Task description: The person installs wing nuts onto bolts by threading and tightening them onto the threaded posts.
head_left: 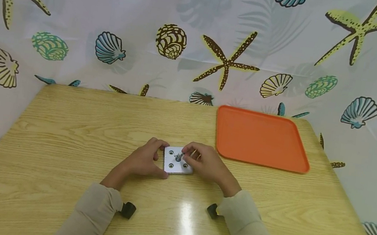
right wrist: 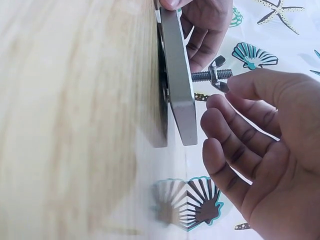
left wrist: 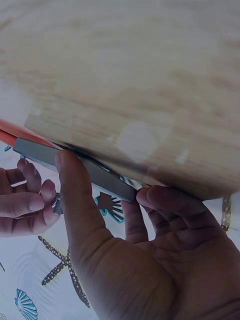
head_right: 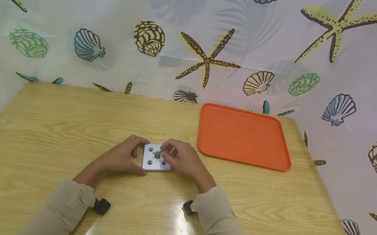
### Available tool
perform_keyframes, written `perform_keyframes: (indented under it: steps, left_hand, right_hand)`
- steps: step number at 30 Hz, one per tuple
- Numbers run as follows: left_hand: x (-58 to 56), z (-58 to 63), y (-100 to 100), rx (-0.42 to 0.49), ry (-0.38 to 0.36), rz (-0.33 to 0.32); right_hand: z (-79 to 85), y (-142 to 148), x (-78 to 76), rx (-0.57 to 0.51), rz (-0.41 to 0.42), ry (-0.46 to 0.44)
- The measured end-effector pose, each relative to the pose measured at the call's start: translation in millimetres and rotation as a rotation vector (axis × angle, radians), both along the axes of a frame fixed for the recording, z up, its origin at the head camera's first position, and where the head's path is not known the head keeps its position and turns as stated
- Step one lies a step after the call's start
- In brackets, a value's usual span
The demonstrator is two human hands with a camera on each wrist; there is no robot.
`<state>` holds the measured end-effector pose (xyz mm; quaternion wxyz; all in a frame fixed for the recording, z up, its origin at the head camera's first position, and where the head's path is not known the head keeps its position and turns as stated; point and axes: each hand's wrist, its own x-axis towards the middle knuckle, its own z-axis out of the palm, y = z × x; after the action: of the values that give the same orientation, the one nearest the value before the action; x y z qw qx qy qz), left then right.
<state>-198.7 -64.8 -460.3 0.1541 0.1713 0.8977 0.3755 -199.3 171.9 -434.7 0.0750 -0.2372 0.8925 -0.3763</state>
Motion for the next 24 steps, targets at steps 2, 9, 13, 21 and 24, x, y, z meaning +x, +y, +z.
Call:
perform_keyframes:
  steps: [2,9,13,21,24]
  left_hand:
    - [-0.1,-0.1,0.0,-0.001,-0.002,0.001]
    - [0.1,-0.5,0.1,-0.001,-0.007,0.0]
    - [0.6,0.5,0.1,0.002,-0.005,0.001]
    - [0.6,0.4,0.6,-0.005,-0.001,0.005]
    - [0.3,-0.1,1.2,-0.008,-0.003,0.009]
  right_hand:
    - [0.3,-0.2,0.2,-0.003,-0.001,0.002]
    - [0.5,-0.7,0.2,-0.025,0.012,0.026]
    - [0.8,-0.8,0.3,-0.029,0.02,0.028]
    - [0.0,-2.0,0.8,-0.032,0.04,0.015]
    - [-1.2,-2.7,0.5,-0.034,0.049,0.008]
